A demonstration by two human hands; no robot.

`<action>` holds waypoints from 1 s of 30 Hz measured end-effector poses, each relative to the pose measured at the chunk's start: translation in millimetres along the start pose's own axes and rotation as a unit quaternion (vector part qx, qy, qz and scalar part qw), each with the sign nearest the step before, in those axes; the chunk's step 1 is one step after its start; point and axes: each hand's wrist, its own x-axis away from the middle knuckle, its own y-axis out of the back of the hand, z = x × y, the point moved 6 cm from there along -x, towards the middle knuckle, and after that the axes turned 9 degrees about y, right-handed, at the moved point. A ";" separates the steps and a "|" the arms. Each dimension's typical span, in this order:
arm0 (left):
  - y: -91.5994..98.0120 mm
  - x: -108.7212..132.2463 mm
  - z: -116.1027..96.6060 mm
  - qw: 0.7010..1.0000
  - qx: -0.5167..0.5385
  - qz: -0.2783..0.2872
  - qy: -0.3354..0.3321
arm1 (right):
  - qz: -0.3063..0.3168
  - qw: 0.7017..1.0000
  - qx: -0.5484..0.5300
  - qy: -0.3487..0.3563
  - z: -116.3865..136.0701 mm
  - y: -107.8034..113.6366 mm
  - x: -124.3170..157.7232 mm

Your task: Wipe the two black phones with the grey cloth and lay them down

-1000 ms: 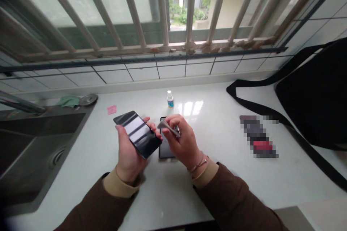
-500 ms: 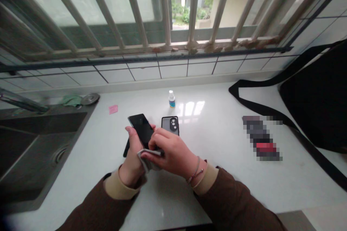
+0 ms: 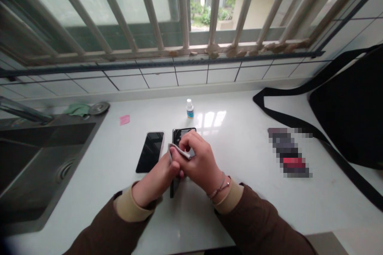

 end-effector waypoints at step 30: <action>-21.7 16.4 -10.1 0.945 0.214 0.210 0.133 | -0.142 0.858 -0.328 -0.370 -50.3 0.8 15.3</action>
